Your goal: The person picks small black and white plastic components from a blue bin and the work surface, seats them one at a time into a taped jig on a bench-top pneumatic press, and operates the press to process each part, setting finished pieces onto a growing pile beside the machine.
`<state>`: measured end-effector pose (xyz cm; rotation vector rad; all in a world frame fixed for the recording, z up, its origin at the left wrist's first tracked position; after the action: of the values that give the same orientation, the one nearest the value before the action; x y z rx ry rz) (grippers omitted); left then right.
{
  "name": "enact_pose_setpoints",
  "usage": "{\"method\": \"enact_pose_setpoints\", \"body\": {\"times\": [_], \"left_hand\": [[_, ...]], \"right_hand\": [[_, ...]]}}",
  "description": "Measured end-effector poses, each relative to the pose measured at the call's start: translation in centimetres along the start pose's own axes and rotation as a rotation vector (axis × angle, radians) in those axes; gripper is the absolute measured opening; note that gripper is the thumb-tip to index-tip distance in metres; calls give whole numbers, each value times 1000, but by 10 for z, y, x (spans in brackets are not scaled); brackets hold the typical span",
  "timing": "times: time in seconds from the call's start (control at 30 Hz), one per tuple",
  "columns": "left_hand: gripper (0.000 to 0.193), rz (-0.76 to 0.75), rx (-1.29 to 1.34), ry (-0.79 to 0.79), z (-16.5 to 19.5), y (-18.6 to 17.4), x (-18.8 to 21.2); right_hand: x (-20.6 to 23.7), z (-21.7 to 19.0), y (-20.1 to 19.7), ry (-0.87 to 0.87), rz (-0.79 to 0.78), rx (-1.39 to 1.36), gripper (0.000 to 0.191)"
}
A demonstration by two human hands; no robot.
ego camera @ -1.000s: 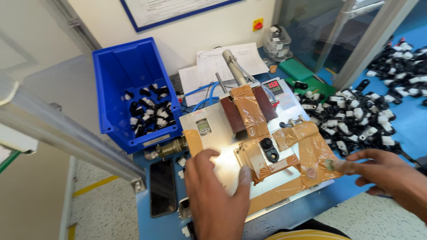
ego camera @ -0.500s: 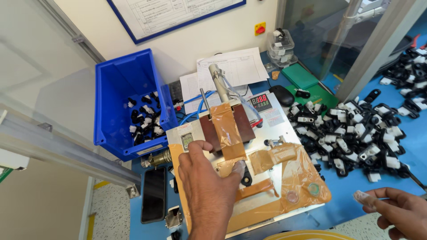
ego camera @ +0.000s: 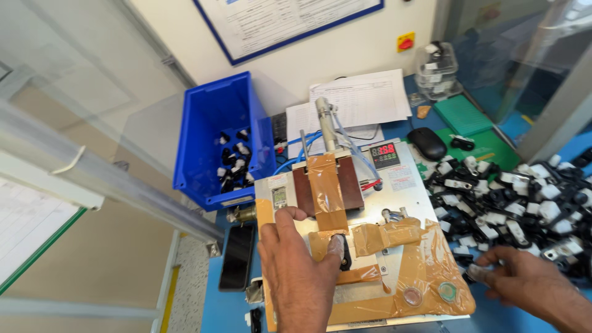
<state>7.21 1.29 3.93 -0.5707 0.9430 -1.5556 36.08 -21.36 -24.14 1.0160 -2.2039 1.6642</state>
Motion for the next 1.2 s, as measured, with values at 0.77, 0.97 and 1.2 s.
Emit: {"method": "enact_pose_setpoints", "body": {"times": [0.77,0.97,1.2], "left_hand": [[57,6,27,146,1,-4,2],[24,-20,23,426,3,-5,6],[24,-64,64,640,-1,-10,9]], "right_hand": [[59,3,-23,334,84,-662,35],[94,-4,-19,214,-29,-535,41],[128,-37,-21,268,156,-458,43]]}}
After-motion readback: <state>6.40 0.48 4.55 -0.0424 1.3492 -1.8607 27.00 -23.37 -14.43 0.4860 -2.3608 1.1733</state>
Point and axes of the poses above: each hand's wrist, its own x-axis away from the middle knuckle, its own y-axis out of the palm, z = x × y, the point moved 4 cm from there along -x, towards the middle knuckle, and after that the axes turned 11 degrees about z, right-handed, at the moved point
